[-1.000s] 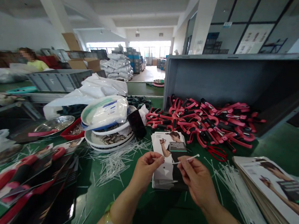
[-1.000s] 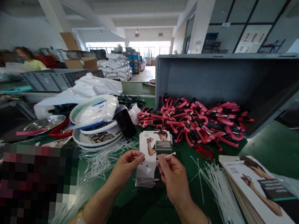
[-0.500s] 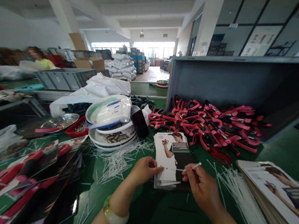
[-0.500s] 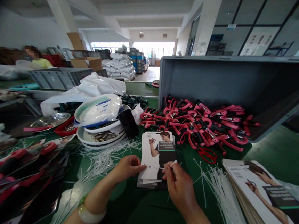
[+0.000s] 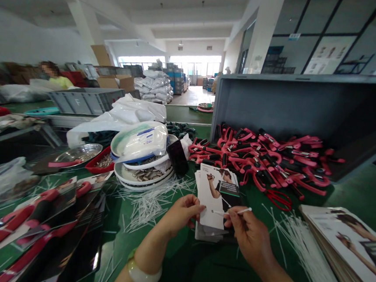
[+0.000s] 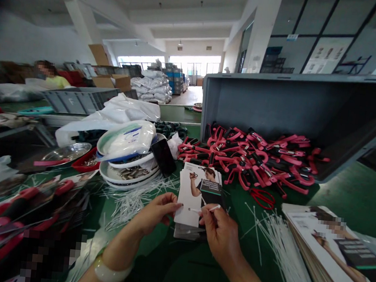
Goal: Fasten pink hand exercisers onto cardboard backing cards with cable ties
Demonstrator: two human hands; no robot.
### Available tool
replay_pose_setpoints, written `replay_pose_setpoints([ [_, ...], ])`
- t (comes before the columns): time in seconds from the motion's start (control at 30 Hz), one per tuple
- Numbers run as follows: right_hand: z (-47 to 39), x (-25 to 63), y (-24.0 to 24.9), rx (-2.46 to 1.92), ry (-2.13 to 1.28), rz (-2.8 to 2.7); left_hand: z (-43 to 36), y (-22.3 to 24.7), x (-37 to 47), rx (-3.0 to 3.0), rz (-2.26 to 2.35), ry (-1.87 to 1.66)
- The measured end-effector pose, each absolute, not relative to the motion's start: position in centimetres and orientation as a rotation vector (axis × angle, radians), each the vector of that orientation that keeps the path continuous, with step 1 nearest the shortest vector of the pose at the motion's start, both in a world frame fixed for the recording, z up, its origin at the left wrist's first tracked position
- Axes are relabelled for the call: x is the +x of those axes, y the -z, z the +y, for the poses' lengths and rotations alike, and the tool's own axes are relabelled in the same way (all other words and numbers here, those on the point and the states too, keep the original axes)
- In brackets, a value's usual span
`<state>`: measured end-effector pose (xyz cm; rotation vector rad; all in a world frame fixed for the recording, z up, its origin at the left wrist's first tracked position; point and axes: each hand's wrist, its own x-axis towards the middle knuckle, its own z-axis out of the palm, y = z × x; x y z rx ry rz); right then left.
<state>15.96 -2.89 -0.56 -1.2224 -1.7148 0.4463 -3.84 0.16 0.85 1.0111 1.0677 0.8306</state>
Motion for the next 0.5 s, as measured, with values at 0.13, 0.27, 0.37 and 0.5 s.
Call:
replay_pose_setpoints([
  [0.13, -2.8, 15.5, 1.4, -1.254, -0.554, -1.545, -0.4, -1.1, -3.6, 0.845, 0.969, -0.856],
  [0.27, -2.7, 15.8, 1.4, -1.230, -0.582, -1.545, -0.7, -1.2, -2.9, 0.671, 0.762, -0.875],
  [0.37, -2.4, 16.3, 1.0, -1.182, -0.573, -1.593, -0.7, -0.7, -1.4, 0.602, 0.823, -0.976],
  [0.5, -2.2, 17.4, 0.0, -1.184, -0.527, -1.695, -0.6, -0.1, 0.3, 0.550, 0.937, -1.161],
])
